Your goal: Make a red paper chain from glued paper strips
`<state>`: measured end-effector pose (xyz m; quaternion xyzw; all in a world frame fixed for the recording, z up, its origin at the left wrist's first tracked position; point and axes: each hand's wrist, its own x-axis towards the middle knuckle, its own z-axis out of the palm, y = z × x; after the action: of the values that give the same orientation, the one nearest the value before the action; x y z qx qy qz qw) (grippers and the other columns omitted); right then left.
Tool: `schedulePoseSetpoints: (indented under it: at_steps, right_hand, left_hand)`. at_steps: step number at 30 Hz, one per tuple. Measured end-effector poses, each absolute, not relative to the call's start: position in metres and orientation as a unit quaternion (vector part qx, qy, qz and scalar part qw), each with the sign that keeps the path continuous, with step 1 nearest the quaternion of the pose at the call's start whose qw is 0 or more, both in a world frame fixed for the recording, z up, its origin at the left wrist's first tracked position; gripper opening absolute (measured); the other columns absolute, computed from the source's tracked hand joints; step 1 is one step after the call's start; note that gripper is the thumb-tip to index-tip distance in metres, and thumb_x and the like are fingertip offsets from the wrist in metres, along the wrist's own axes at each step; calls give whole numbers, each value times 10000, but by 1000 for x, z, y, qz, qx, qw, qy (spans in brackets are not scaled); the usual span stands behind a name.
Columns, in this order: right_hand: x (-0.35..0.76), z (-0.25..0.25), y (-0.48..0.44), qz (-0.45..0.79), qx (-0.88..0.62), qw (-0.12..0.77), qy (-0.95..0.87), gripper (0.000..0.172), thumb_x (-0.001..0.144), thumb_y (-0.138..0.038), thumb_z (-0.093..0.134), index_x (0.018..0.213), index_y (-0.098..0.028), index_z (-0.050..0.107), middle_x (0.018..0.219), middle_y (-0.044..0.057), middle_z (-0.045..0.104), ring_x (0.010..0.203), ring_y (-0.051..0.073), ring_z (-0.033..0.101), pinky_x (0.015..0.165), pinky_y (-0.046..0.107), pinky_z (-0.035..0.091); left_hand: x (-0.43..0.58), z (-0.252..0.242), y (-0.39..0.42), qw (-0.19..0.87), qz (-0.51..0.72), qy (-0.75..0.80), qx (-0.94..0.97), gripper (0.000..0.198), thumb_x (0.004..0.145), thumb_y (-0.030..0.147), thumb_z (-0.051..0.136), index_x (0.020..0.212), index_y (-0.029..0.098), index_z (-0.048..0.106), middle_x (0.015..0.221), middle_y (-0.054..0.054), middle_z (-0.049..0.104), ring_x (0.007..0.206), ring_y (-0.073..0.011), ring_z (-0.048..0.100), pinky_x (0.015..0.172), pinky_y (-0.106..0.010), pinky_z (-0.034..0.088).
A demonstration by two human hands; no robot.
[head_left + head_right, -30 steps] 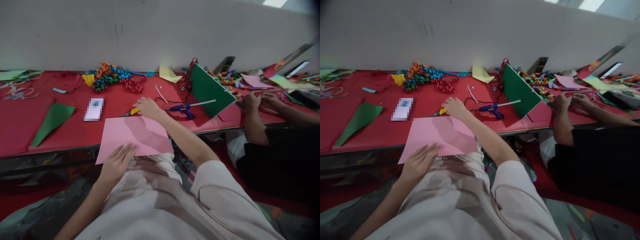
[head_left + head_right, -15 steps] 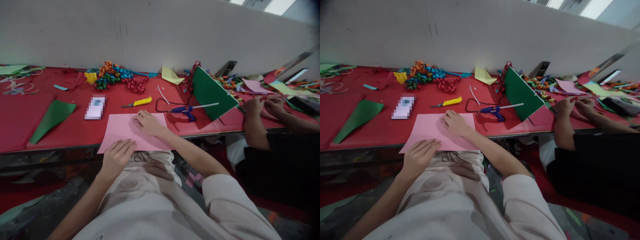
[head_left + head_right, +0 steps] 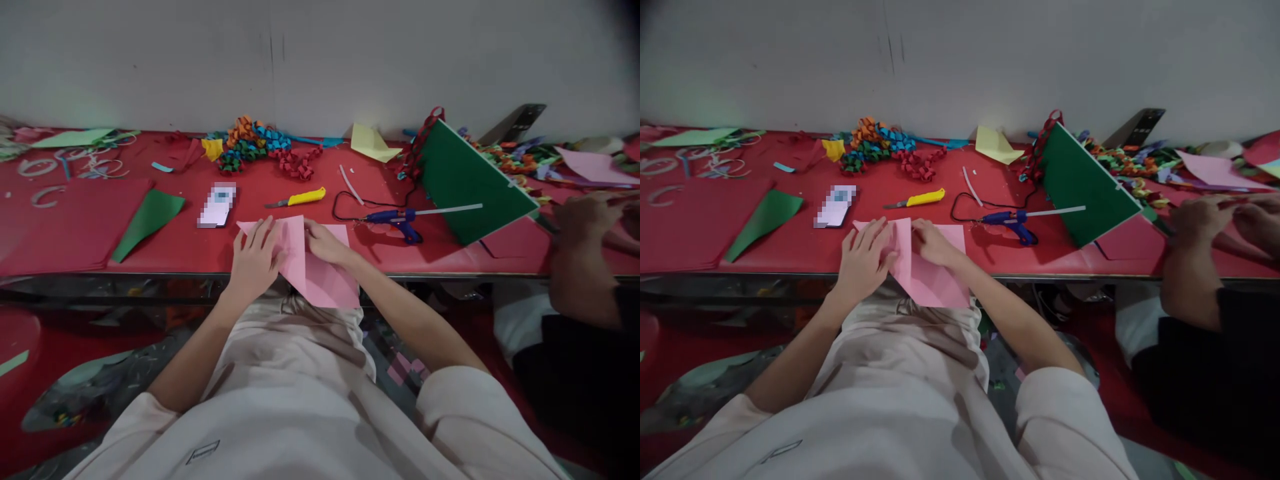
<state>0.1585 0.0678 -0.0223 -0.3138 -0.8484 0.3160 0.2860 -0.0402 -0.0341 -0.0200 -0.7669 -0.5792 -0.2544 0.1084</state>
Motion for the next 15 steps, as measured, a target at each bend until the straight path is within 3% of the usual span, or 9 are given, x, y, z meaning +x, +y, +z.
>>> schedulePoseSetpoints:
  at_steps: [5,9,13,15]
  right_hand:
    - [161,-21,69,459,-332,344,-749,478,1069,-507,325,1288,-214,634,1071,84,714,1015,230,652,986,416,531]
    - [165,-26,69,394,-365,348,-768,509,1006,-418,509,1471,-211,512,822,6,656,738,197,596,775,357,539]
    - [166,-29,64,295,-350,322,-829,267,960,-260,551,1151,-179,719,991,76,691,907,206,639,893,374,531]
    - [166,-28,60,260,-337,304,-852,252,973,-224,529,1079,-152,746,1042,117,674,996,224,642,951,397,530]
  left_hand:
    - [-36,-24,-30,81,-228,-596,-766,563,1074,396,382,1599,196,420,1625,-161,478,1522,-331,437,1236,-590,280]
    - [-44,-25,-30,51,-216,-573,-789,542,1085,378,340,1585,193,436,1623,-155,484,1526,-302,436,1242,-561,288]
    - [-65,-25,-33,49,-216,-568,-793,551,1076,417,378,1581,204,437,1651,-138,448,1551,-313,396,1240,-556,315]
    - [-77,-26,-34,52,-203,-575,-791,554,1072,427,396,1581,213,440,1658,-137,436,1557,-330,381,1240,-573,316]
